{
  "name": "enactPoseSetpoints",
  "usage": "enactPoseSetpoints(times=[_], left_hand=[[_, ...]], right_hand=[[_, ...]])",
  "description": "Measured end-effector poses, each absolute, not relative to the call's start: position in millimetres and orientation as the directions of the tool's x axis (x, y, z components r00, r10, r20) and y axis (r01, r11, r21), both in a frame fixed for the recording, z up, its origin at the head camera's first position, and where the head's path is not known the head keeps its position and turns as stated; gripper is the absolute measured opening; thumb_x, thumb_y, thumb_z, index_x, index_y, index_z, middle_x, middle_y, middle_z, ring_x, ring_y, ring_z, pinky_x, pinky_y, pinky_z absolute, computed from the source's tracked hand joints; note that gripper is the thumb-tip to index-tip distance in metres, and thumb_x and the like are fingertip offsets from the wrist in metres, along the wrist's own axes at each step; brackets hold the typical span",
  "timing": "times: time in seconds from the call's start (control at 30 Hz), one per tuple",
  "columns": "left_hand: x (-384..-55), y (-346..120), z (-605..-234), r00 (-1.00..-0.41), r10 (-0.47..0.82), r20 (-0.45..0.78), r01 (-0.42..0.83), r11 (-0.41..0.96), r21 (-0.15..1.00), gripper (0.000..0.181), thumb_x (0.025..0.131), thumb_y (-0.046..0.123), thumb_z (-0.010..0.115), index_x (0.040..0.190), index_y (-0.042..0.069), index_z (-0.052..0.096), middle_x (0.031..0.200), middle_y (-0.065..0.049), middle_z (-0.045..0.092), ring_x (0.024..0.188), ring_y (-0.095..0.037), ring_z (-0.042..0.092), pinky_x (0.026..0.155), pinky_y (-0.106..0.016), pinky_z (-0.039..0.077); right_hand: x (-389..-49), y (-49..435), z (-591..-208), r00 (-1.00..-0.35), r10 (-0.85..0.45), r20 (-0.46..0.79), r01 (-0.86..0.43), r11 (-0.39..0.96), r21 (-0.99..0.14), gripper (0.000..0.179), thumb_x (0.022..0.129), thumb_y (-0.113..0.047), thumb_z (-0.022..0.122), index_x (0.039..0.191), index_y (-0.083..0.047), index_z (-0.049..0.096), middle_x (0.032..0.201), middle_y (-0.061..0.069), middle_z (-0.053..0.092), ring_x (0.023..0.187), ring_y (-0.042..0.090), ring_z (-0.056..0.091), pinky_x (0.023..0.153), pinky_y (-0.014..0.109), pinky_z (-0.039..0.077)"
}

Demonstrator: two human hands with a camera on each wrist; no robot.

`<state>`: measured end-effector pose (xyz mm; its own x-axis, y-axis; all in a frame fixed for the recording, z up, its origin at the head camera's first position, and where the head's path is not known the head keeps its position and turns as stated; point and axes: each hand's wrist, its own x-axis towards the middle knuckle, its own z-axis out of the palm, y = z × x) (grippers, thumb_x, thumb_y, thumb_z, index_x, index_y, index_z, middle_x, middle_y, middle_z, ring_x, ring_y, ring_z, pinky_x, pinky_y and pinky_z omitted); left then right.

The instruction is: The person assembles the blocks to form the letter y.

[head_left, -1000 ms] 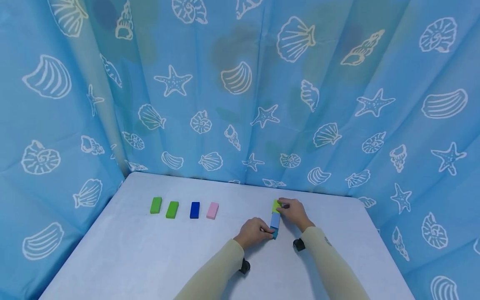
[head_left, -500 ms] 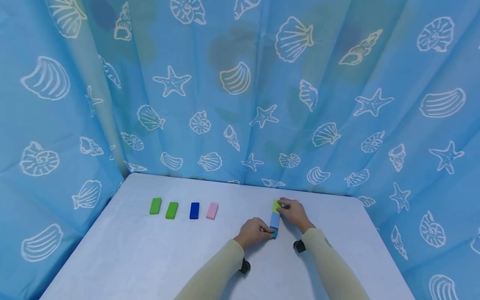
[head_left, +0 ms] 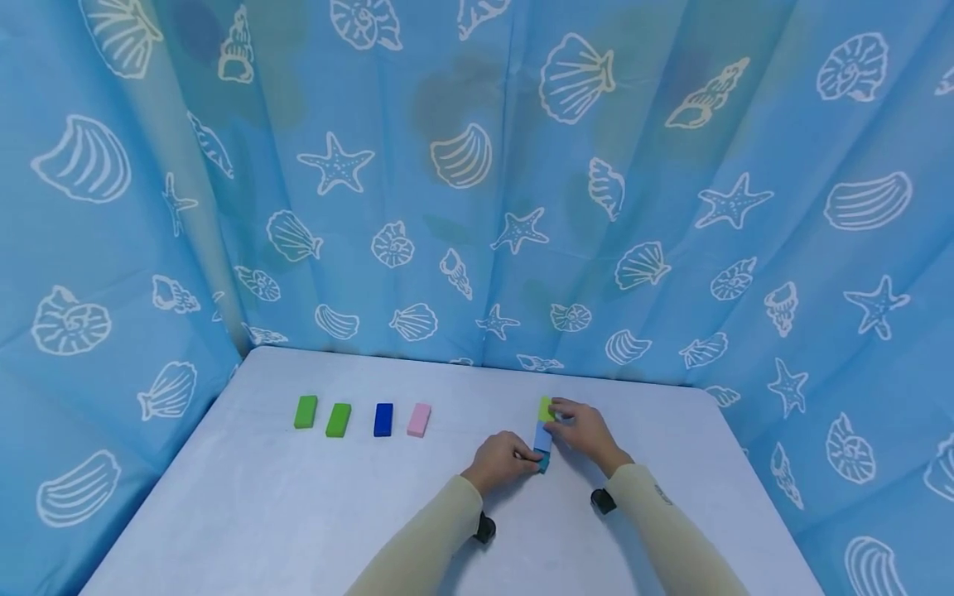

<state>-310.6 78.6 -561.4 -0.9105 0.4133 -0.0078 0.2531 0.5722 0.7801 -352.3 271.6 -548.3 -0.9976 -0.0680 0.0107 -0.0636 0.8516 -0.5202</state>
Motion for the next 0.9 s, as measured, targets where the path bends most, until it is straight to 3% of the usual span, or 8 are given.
enactPoseSetpoints(times=[0.27,0.6,0.9], left_hand=[[-310.3,78.6,-562.6,-0.913,0.408,-0.024,0.233,0.568,0.789,0.012,0.084,0.019,0.079,0.096,0.019,0.081,0.092,0.007,0.07,0.087,-0.006,0.06,0.079,-0.027,0.05],[-311.8,77.8,-559.3,-0.908,0.418,-0.039,0.219,0.552,0.805,0.014,0.085,0.017,0.077,0.099,0.019,0.08,0.091,0.007,0.069,0.079,-0.003,0.053,0.07,-0.023,0.045],[-311.4,76.5,-559.1,-0.906,0.417,-0.069,0.189,0.545,0.817,0.014,0.086,0.018,0.076,0.1,0.02,0.08,0.096,0.006,0.068,0.088,-0.006,0.055,0.079,-0.027,0.048]], right_hand=[[-348.6,271.5,-551.6,-0.993,-0.115,-0.014,-0.093,0.865,-0.494,0.043,0.091,-0.025,0.071,0.129,-0.006,0.065,0.142,0.011,0.057,0.136,0.036,0.047,0.111,0.054,0.037],[-348.2,270.0,-551.3,-0.995,-0.097,-0.003,-0.081,0.853,-0.515,0.042,0.092,-0.023,0.07,0.129,-0.007,0.065,0.143,0.01,0.057,0.137,0.036,0.047,0.112,0.054,0.036],[-345.6,268.5,-551.9,-0.997,-0.077,-0.013,-0.059,0.845,-0.532,0.042,0.091,-0.024,0.07,0.13,-0.008,0.064,0.144,0.011,0.055,0.137,0.039,0.046,0.111,0.057,0.035]])
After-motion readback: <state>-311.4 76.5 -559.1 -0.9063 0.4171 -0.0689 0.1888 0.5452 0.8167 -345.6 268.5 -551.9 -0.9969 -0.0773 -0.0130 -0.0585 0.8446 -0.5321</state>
